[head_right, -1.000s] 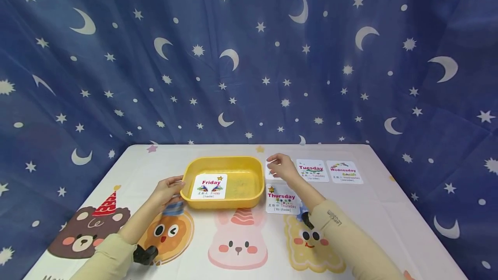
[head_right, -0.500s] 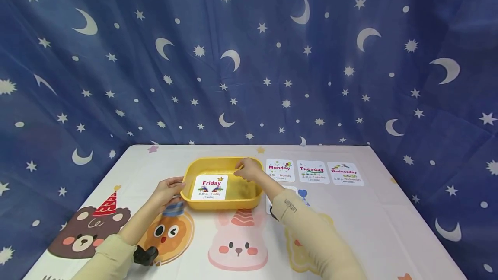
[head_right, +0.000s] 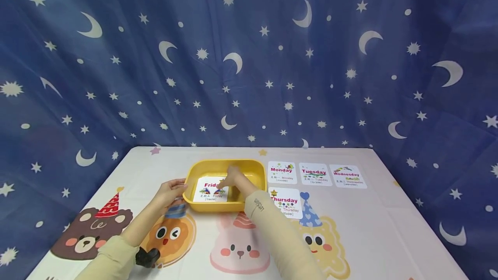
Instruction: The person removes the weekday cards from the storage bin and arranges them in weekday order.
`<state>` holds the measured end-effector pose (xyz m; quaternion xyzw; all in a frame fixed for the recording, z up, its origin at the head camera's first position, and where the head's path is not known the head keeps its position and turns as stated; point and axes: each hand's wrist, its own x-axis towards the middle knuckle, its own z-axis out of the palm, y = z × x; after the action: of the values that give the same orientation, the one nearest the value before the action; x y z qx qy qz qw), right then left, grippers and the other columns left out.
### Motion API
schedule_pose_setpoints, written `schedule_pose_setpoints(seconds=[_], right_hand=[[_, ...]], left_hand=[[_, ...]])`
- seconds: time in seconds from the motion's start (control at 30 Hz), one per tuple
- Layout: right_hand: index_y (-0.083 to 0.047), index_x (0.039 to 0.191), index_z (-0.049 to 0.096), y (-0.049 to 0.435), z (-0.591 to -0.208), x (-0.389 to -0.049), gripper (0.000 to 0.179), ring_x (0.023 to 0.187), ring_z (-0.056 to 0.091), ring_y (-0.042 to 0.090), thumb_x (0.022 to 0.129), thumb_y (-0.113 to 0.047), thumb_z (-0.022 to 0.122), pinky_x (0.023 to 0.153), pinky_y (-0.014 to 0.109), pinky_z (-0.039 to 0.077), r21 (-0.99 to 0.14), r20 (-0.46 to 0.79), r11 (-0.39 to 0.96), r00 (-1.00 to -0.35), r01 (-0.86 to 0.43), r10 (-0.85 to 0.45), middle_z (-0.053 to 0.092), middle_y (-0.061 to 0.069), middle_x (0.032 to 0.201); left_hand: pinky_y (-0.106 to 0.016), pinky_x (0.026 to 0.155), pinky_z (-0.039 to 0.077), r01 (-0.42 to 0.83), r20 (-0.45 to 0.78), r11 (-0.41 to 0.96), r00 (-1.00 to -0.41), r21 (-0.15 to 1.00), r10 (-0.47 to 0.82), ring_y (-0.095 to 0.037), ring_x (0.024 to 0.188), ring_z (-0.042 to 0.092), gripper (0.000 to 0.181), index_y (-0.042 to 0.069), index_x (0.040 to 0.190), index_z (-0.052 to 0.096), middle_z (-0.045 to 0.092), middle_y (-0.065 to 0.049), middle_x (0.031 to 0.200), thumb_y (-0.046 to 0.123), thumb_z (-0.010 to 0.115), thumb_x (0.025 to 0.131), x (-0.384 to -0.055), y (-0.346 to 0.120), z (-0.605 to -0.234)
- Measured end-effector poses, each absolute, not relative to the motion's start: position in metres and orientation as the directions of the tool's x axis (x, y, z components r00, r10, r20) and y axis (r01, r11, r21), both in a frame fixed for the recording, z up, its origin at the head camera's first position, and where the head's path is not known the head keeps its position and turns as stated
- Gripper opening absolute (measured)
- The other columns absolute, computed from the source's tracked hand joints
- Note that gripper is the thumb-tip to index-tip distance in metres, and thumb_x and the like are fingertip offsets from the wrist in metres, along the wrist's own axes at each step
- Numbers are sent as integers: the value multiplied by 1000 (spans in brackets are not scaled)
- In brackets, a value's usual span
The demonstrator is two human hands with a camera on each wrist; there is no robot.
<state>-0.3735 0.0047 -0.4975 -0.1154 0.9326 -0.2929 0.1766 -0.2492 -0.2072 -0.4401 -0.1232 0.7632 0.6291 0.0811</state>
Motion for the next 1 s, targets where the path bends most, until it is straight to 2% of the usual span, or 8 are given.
schedule_pose_setpoints(seconds=[0.03,0.1,0.27,0.4,0.47,0.67,0.8,1.0], right_hand=[[-2,130,45,3,-511,-380,87,114,51,27,68,-51,80,81,36,55,-579,-230,802,-915,-145,-331,44,18,138],[-2,131,44,-2,-526,-390,90,123,46,31,66,-52,81,89,39,53,-591,-234,796,-917,-129,-322,40,21,141],[-2,142,33,-14,-497,-368,96,135,28,43,69,-40,82,112,54,32,-545,-295,838,-932,-18,-212,29,23,149],[3,143,24,-14,-522,-380,117,132,26,50,61,-56,82,109,60,31,-532,-233,846,-952,-48,-201,26,27,146],[3,144,22,-12,-519,-373,120,132,25,50,60,-56,83,108,60,32,-551,-212,834,-959,-42,-189,23,27,147],[1,145,27,-13,-464,-334,99,134,22,50,70,-28,84,108,61,32,-599,-308,796,-943,89,-126,20,28,150],[1,142,32,-17,-445,-311,88,129,28,48,73,-25,81,106,58,36,-572,-287,818,-948,52,-140,24,28,146],[0,123,47,-22,-452,-303,74,113,38,41,66,-24,87,96,50,44,-584,-212,812,-968,16,-134,37,25,130]], left_hand=[[-26,64,60,-290,-280,173,-957,941,-82,-11,74,65,41,-6,134,44,52,-29,127,10,51,97,-249,-207,-440],[-26,65,60,-292,-282,168,-956,942,-78,-11,74,65,41,-6,134,44,52,-29,127,10,52,97,-249,-207,-440],[-29,68,60,-282,-273,176,-959,943,-74,-14,78,66,41,-6,133,44,53,-29,127,9,52,96,-252,-206,-440],[-29,69,61,-282,-270,188,-959,941,-88,-16,80,67,41,-5,133,45,54,-28,126,10,52,96,-254,-206,-440],[-29,69,60,-286,-275,190,-958,939,-85,-16,80,66,41,-6,134,44,53,-28,127,9,51,97,-255,-205,-439],[-27,68,60,-283,-274,185,-959,941,-73,-14,79,66,41,-6,133,44,52,-29,128,9,51,96,-256,-204,-437],[-28,68,60,-281,-273,174,-960,944,-66,-14,79,66,41,-7,133,44,52,-29,128,9,51,96,-254,-205,-438],[-25,64,60,-293,-283,176,-956,940,-81,-14,79,66,40,-7,133,44,52,-29,128,8,51,97,-251,-207,-441]])
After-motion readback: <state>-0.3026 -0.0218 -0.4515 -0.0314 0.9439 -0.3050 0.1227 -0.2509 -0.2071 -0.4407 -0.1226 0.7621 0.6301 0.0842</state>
